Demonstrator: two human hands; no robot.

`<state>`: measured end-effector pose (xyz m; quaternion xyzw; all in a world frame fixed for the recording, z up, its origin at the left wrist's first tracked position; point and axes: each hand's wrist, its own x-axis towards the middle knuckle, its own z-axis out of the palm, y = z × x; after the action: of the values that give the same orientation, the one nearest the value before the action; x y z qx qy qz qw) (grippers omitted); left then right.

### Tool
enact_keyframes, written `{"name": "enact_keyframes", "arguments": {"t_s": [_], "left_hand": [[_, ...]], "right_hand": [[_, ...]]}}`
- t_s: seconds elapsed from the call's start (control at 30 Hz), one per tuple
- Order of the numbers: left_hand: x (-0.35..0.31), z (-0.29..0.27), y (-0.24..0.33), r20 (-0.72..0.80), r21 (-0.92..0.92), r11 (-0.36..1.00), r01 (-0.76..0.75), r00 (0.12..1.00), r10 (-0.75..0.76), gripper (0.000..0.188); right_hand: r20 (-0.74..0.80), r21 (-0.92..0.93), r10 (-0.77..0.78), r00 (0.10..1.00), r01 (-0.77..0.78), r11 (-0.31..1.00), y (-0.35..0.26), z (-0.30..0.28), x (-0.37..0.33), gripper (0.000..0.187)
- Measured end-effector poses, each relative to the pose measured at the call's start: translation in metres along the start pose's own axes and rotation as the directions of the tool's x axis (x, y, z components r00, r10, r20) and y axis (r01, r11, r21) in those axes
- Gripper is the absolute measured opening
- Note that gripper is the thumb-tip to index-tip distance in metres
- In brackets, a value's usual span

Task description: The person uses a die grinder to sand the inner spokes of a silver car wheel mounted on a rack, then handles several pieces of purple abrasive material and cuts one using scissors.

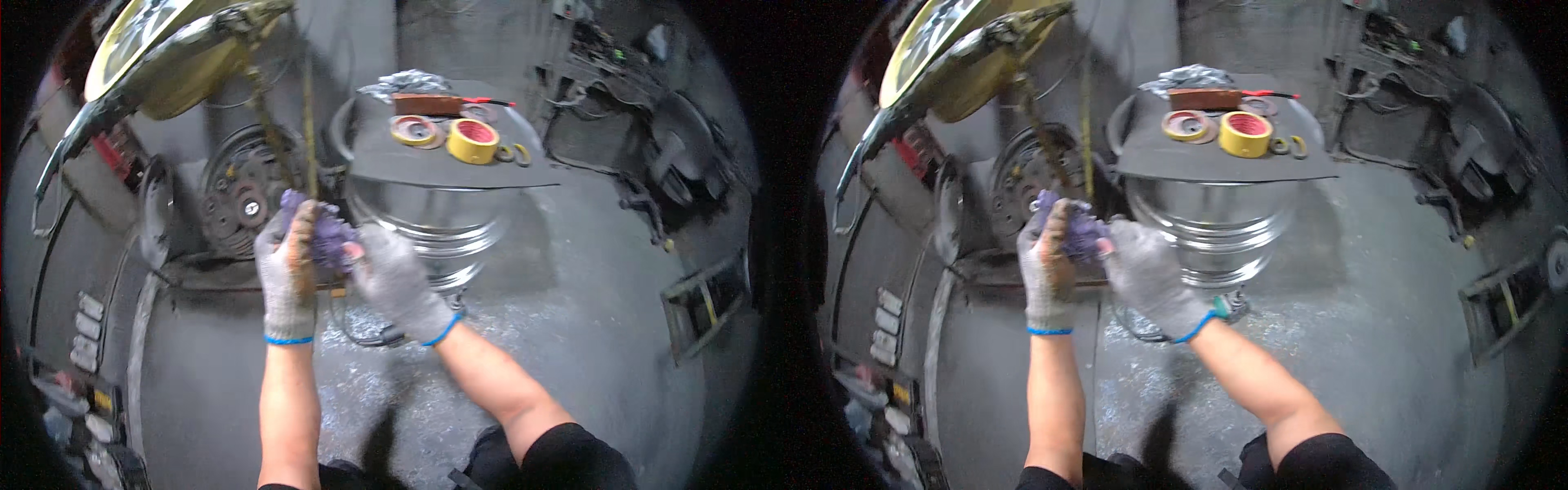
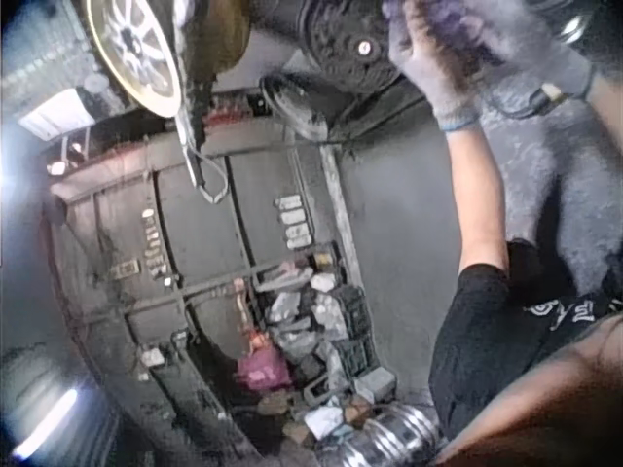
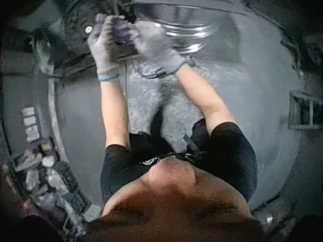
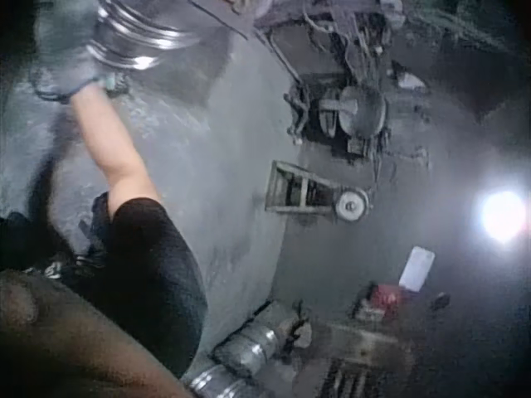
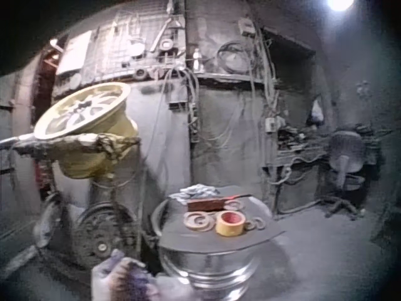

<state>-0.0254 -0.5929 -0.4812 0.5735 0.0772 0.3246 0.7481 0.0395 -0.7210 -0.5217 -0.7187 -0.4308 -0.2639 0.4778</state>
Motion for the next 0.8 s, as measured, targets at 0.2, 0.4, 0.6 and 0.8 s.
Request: {"name": "enact_keyframes", "arguments": {"t_s": [0.2,0.4,0.6,0.8], "left_hand": [[0.01,-0.017,-0.04,-0.077,0.262,0.884,-0.387,0.905,0.419,0.023],[0.012,-0.026,-0.033,-0.022,0.296,0.816,-0.497,0.85,0.526,0.025],[0.02,-0.051,-0.031,-0.104,0.242,0.816,-0.525,0.822,0.56,0.02],[0.015,-0.021,-0.008,-0.168,0.08,0.952,-0.296,0.937,0.306,0.03]], "right_hand": [[0.108,0.063,0.067,0.992,-0.074,0.995,-0.005,0.015,-0.004,0.021],[0.235,0.255,0.123,0.964,-0.184,0.949,0.004,-0.021,0.009,0.02],[-0.263,-0.605,-0.021,0.965,-0.147,0.783,0.128,-0.13,0.117,0.023],[0.153,-0.933,0.58,0.8,-0.076,0.352,0.209,-0.166,0.136,0.038]]}}
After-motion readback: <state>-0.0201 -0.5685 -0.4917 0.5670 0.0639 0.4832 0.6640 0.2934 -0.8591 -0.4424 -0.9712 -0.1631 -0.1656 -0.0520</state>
